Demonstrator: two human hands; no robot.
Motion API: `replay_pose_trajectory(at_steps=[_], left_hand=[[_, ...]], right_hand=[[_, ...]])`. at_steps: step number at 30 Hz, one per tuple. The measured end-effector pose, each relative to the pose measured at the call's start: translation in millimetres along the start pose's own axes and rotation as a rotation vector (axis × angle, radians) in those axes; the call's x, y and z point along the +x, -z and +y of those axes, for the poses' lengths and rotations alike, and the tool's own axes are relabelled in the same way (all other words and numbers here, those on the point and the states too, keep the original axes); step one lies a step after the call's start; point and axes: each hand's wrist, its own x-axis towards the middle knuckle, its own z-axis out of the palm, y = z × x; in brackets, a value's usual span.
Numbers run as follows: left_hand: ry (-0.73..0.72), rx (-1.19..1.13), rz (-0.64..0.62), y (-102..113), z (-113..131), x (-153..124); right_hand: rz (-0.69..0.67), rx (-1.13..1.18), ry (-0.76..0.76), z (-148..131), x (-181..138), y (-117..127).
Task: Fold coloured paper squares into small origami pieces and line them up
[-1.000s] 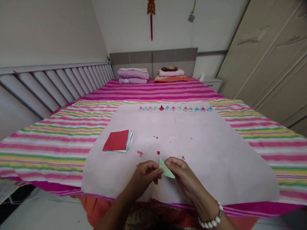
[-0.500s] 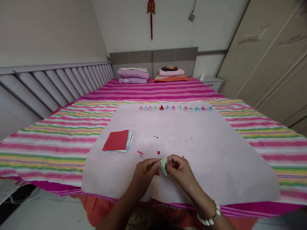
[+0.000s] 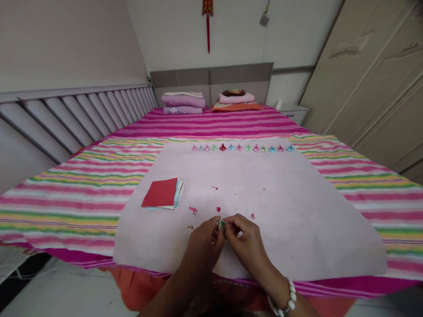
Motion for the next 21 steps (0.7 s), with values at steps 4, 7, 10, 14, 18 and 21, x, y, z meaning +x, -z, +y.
replay_pose_trajectory(at_steps=[4,7,10,14,18,21], left_hand=[[-0.033,-0.045,-0.015,2,1,2],[-0.037,-0.144,0.045,-1,-2,3],[0.012,-0.256,0.078,-2,-7,3],[-0.052,-0.259,0.063,2,-11,2],[-0.263,-0.246,-0.009,10,-10,0],[-0.316,-0.226,-0.073,11,-9,-1]], right_hand=[[0.033,0.053,0.007,-1,0,-1],[0.05,0.11,-0.008,1,2,-1],[0.024,0.231,-0.098,5,4,0],[-0.042,0.406,-0.278,7,7,3],[-0.043,0.477,-0.332,6,8,6],[-0.043,0.492,-0.339,5,8,6]])
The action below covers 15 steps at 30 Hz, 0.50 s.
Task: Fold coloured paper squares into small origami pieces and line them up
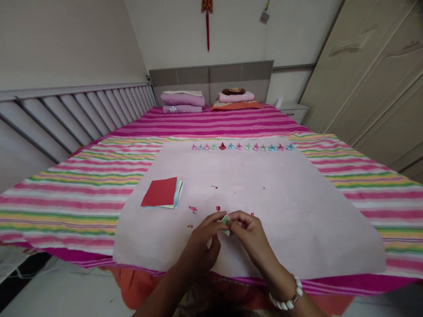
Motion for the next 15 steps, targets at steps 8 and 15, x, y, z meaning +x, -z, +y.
replay_pose_trajectory(at_steps=[8,15], left_hand=[[0.171,-0.051,0.179,-5.3,1.1,3.1],[0.437,-0.286,0.269,-5.3,3.1,7.0]], right_hand=[[-0.03,-0.012,-0.015,-3.5,-1.3,2.1],[-0.09,0.079,-0.072,-3.4,-5.2,1.5]])
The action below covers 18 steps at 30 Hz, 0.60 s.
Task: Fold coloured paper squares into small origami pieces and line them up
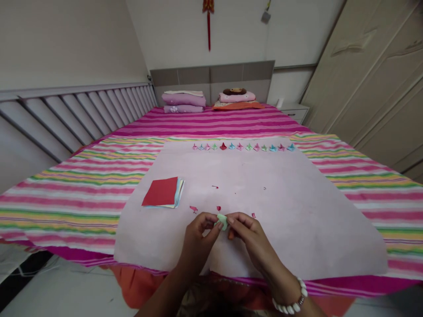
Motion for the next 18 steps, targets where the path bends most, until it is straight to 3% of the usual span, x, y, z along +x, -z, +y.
replay_pose_trajectory(at_steps=[6,11,18], left_hand=[[0.137,-0.229,0.002,-1,4,4],[0.263,-0.286,-0.094,3,13,9],[0.268,-0.318,-0.162,5,15,9]], right_hand=[[-0.038,0.047,-0.047,-1,-2,-5],[-0.008,0.005,-0.03,1,-1,-6],[-0.079,0.018,-0.024,-1,-5,-9]])
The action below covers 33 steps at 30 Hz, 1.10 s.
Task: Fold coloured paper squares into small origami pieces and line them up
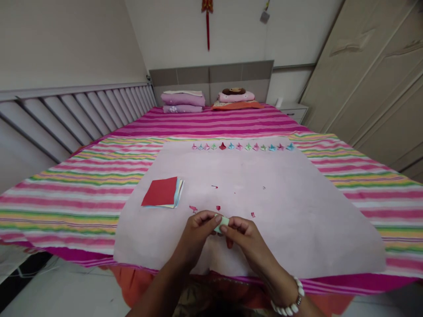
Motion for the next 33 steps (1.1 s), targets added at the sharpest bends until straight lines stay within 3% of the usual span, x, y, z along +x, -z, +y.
replay_pose_trajectory(at_steps=[3,9,13,17,22,25,33], left_hand=[[0.003,-0.094,-0.016,-2,-3,-1],[-0.026,-0.134,0.073,-8,-7,-2],[0.013,-0.169,0.068,-8,-11,1],[0.01,-0.105,0.076,-5,-13,2],[-0.003,-0.009,0.079,-4,-9,-1],[-0.032,0.054,0.062,-1,-3,-3],[0.039,0.04,0.045,-1,4,-3]], right_hand=[[-0.036,-0.042,-0.01,0,-1,-2],[0.052,-0.003,0.012,8,-2,-9],[0.05,0.02,0.009,14,-2,-10],[-0.01,0.076,-0.033,15,-2,-8],[0.013,0.085,-0.034,15,-3,-6],[-0.085,0.109,-0.065,13,-2,-1],[-0.029,0.188,0.09,4,0,12]])
